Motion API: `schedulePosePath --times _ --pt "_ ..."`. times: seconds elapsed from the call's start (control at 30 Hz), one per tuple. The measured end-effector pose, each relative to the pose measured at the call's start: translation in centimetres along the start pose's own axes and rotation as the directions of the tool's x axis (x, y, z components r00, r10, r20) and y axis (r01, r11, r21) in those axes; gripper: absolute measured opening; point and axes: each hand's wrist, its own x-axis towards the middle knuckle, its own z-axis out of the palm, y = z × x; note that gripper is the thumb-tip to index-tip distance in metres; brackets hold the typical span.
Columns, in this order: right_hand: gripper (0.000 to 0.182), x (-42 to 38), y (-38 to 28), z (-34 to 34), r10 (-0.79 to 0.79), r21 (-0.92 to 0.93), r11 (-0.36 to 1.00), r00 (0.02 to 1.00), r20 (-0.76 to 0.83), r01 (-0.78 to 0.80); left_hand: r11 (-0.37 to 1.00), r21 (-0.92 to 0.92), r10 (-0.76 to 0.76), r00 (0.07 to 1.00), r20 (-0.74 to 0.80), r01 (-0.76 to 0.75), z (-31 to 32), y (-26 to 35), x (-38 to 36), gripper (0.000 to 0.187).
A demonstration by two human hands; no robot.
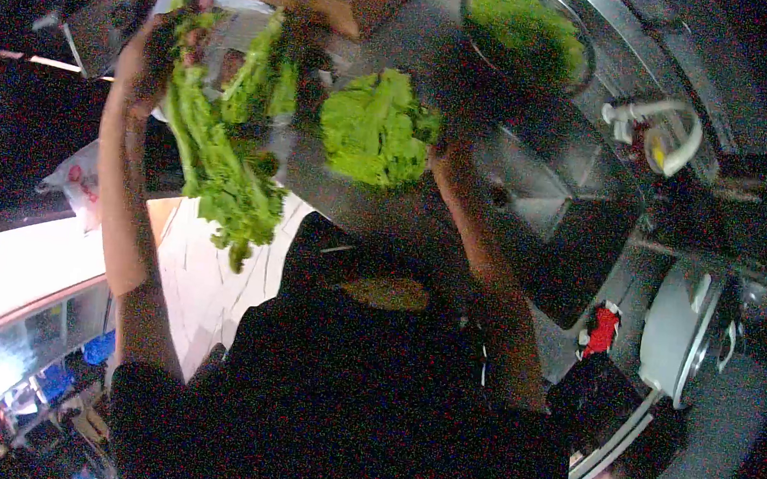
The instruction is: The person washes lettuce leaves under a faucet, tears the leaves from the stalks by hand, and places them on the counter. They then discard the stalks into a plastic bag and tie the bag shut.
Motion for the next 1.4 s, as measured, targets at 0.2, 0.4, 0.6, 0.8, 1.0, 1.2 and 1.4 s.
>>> schedulePosePath --times 0.2,0.4,0.6,0.8,1.0,1.2,1.4 --pt "0.027 -1.5 -7.2 -2.9 -0.336 -0.514 0.826 0.934 -0.117 0.233 0.994 -0.103 -0.015 0.979 0.201 0.036 -0.2 0.2 0.2 0.03" --pt "0.023 -2.7 -28.4 -7.7 -0.441 0.191 0.873 0.894 -0.082 0.448 0.996 -0.035 0.084 0.99 0.116 -0.081 2.7 0.8 0.2 0.03" --pt "0.025 -0.6 -33.3 -5.3 -0.579 0.227 0.766 0.799 -0.162 0.601 0.984 0.111 0.133 0.987 0.089 -0.142 3.9 1.9 -0.6 0.04" --pt "0.013 2.4 -32.0 -6.4 -0.504 0.736 0.614 0.86 0.084 0.287 0.909 0.262 0.351 0.934 -0.064 -0.324 4.3 0.1 -1.4 0.036" --pt "0.018 3.7 -32.3 -7.5 -0.641 0.591 0.641 0.765 0.063 0.489 0.906 0.207 0.365 0.929 0.06 -0.369 5.3 0.0 -1.9 0.03" --pt "0.02 4.1 -34.0 -8.7 -0.689 0.396 0.674 0.724 0.029 0.624 0.913 -0.027 0.408 0.912 0.04 -0.408 7.3 -0.1 -2.3 0.029" --pt "0.016 4.7 -33.3 -10.4 -0.883 0.21 0.466 0.468 0.044 0.859 0.816 0.331 0.472 0.877 0.093 -0.474 7.6 -0.4 -1.7 0.037"
